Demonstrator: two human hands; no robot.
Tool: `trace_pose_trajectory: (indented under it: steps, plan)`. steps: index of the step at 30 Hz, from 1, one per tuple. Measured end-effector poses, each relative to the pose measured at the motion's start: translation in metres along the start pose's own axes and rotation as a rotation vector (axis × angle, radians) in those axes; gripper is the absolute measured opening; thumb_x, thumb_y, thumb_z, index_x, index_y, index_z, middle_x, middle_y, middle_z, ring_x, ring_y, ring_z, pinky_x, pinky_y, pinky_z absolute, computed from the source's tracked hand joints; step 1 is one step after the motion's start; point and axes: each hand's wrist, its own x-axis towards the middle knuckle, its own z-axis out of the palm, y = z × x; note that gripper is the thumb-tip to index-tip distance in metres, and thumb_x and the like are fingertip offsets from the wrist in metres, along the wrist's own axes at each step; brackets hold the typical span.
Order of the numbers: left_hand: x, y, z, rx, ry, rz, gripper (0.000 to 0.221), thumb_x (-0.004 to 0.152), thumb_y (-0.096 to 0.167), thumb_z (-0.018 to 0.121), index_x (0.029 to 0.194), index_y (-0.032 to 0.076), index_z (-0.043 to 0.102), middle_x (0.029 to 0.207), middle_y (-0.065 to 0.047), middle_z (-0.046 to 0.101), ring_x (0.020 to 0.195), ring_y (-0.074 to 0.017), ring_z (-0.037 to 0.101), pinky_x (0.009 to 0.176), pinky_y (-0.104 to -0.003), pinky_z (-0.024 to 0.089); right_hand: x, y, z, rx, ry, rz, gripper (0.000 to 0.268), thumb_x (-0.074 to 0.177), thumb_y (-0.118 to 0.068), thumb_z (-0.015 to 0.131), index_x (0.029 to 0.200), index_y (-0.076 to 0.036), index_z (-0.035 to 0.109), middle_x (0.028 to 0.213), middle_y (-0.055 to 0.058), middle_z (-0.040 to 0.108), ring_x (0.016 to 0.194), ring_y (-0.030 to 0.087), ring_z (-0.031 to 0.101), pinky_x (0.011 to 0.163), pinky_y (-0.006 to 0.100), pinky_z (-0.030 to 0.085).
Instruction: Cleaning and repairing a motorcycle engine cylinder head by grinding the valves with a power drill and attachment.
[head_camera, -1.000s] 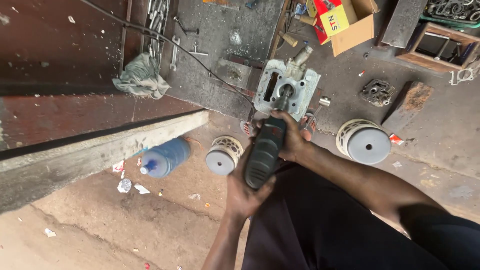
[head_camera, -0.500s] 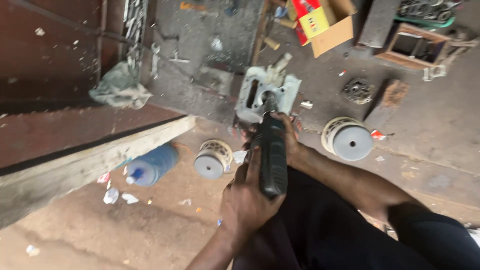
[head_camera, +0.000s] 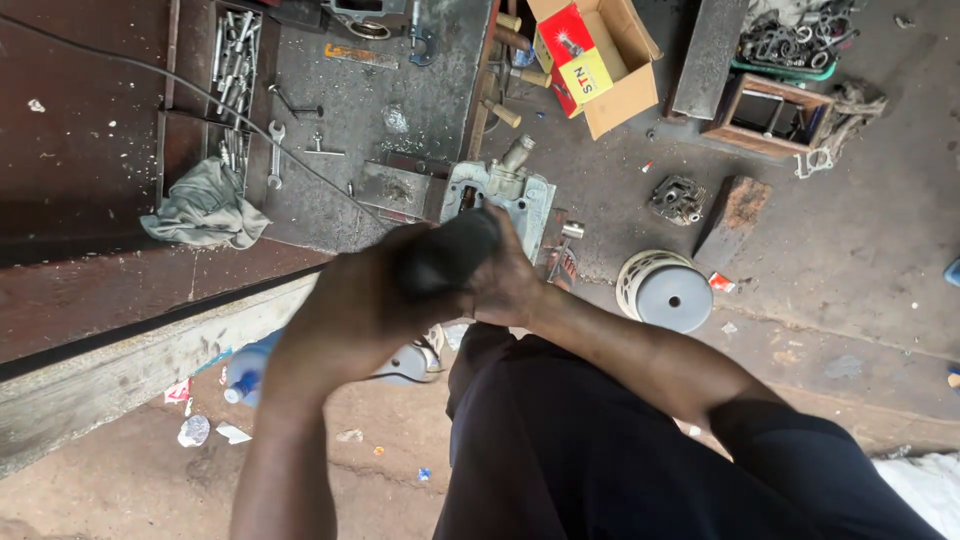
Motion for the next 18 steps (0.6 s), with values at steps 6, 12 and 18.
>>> trace_pose_trajectory:
  steps: [6,12,18]
  plan:
    - [-0.024,-0.055,0.048,-0.275,0.109,-0.083,0.075,0.075,0.034,0.081,0.141,0.006,0.056,0.103,-0.013,0.079,0.085,-0.0240,0.081,0.081,-0.035,0.062,0.002,0.013,-0.018,-0.218,-0.066,0.193,0.088,0.085,-0.086,0.044,0.122,-0.008,0.064,0.118,0.014,0.069,0.113,0.036,0.065,0.099,0.071,0.044]
    - [-0.057,-0.069,0.143,-0.750,0.398,0.255,0.075,0.089,0.018,0.078,0.148,-0.012,0.043,0.125,-0.027,0.069,0.112,-0.0362,0.069,0.099,-0.040,0.055,-0.022,0.013,-0.025,-0.389,0.025,0.245,0.077,0.090,-0.076,0.042,0.128,-0.012,0.060,0.122,0.010,0.067,0.115,0.031,0.066,0.101,0.073,0.046]
    - [-0.058,-0.041,0.181,-0.658,0.550,0.093,0.081,0.086,0.026,0.075,0.149,-0.011,0.042,0.120,-0.024,0.074,0.105,-0.0303,0.080,0.092,-0.038,0.064,-0.028,-0.005,-0.027,-0.690,0.105,0.254,0.066,0.088,-0.066,0.047,0.131,-0.018,0.058,0.110,0.010,0.068,0.106,0.028,0.069,0.096,0.063,0.056]
